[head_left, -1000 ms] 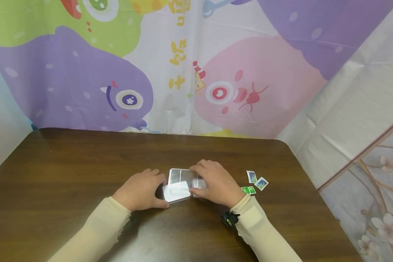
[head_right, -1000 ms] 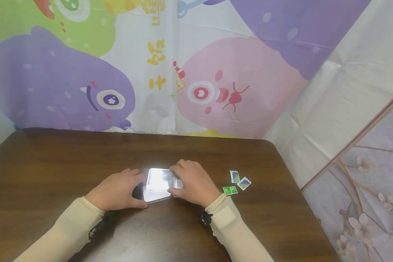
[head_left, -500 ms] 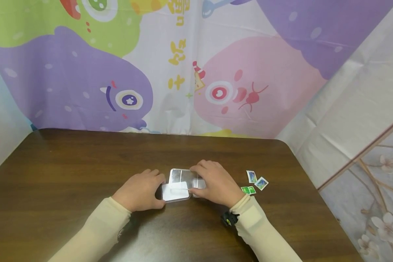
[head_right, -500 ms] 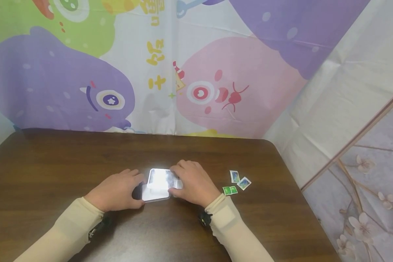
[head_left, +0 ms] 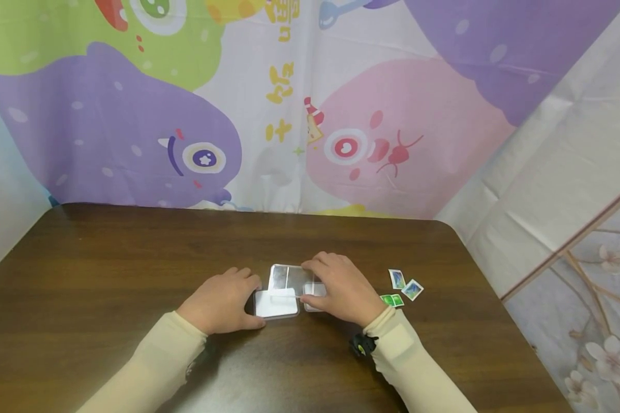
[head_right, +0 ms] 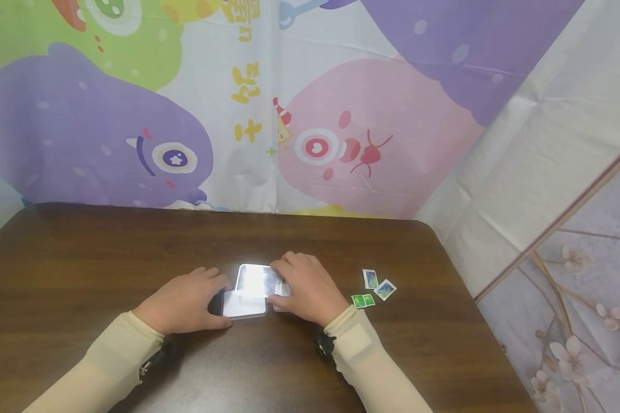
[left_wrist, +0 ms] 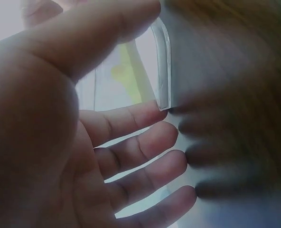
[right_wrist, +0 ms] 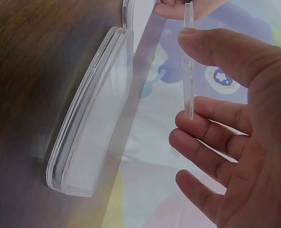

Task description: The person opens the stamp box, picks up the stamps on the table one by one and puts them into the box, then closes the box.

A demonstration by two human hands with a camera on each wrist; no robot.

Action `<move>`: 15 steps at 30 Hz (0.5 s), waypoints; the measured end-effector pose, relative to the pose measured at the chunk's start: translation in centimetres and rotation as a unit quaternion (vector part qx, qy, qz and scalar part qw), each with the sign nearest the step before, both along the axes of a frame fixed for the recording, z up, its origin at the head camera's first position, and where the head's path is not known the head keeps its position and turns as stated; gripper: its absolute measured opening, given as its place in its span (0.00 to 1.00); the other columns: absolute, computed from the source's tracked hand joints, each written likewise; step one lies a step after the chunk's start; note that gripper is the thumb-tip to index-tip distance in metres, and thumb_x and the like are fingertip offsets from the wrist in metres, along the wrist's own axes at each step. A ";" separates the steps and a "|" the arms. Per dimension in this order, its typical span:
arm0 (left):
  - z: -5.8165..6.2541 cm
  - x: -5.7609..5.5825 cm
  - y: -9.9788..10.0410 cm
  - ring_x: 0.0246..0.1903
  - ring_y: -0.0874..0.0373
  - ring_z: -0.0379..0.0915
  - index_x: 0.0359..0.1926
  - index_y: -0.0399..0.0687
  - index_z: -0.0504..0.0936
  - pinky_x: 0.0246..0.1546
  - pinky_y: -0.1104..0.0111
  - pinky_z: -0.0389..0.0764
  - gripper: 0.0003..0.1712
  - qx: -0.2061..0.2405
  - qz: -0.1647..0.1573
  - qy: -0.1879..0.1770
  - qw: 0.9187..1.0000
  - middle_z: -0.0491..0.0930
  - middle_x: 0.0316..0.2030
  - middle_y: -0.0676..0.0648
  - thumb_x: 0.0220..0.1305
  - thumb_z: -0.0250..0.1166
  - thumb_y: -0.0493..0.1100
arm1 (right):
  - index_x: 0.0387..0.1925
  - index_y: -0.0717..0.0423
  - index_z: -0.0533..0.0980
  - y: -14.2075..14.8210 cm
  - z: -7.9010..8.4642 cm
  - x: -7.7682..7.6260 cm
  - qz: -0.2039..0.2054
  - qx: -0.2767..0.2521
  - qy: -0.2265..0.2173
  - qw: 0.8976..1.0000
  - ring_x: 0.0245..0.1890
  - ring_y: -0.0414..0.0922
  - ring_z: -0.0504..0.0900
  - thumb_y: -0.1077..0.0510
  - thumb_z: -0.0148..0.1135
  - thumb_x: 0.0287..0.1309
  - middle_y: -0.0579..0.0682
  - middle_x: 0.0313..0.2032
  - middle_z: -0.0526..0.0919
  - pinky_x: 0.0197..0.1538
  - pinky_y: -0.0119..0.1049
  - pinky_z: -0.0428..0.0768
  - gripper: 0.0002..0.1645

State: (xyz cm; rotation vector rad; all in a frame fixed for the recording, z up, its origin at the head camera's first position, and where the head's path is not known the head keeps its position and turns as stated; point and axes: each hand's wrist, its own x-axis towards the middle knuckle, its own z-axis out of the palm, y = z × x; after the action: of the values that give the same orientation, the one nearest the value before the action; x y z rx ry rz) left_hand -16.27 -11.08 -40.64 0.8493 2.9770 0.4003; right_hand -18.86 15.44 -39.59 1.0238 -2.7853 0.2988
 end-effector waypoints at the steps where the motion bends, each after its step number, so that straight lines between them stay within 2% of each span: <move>1: 0.0 0.0 0.0 0.34 0.56 0.70 0.42 0.46 0.81 0.35 0.60 0.77 0.30 0.000 0.000 0.001 1.000 0.74 0.33 0.53 0.48 0.80 0.60 | 0.58 0.53 0.81 0.0 0.0 0.0 -0.002 0.001 0.000 1.000 0.46 0.41 0.78 0.40 0.78 0.54 0.45 0.47 0.82 0.62 0.45 0.75 0.35; 15: 0.0 0.0 0.0 0.35 0.55 0.70 0.45 0.45 0.82 0.37 0.58 0.77 0.29 0.001 -0.003 0.001 1.000 0.75 0.35 0.52 0.49 0.80 0.58 | 0.59 0.53 0.80 0.1 0.0 -0.1 -0.020 -0.002 0.002 1.000 0.46 0.42 0.78 0.40 0.78 0.54 0.46 0.49 0.83 0.62 0.46 0.75 0.36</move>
State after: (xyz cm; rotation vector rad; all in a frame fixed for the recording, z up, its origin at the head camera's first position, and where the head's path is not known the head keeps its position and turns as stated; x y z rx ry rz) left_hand -16.23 -11.12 -40.62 0.8580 2.9766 0.4018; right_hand -18.93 15.50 -39.61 0.9657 -2.7959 0.2959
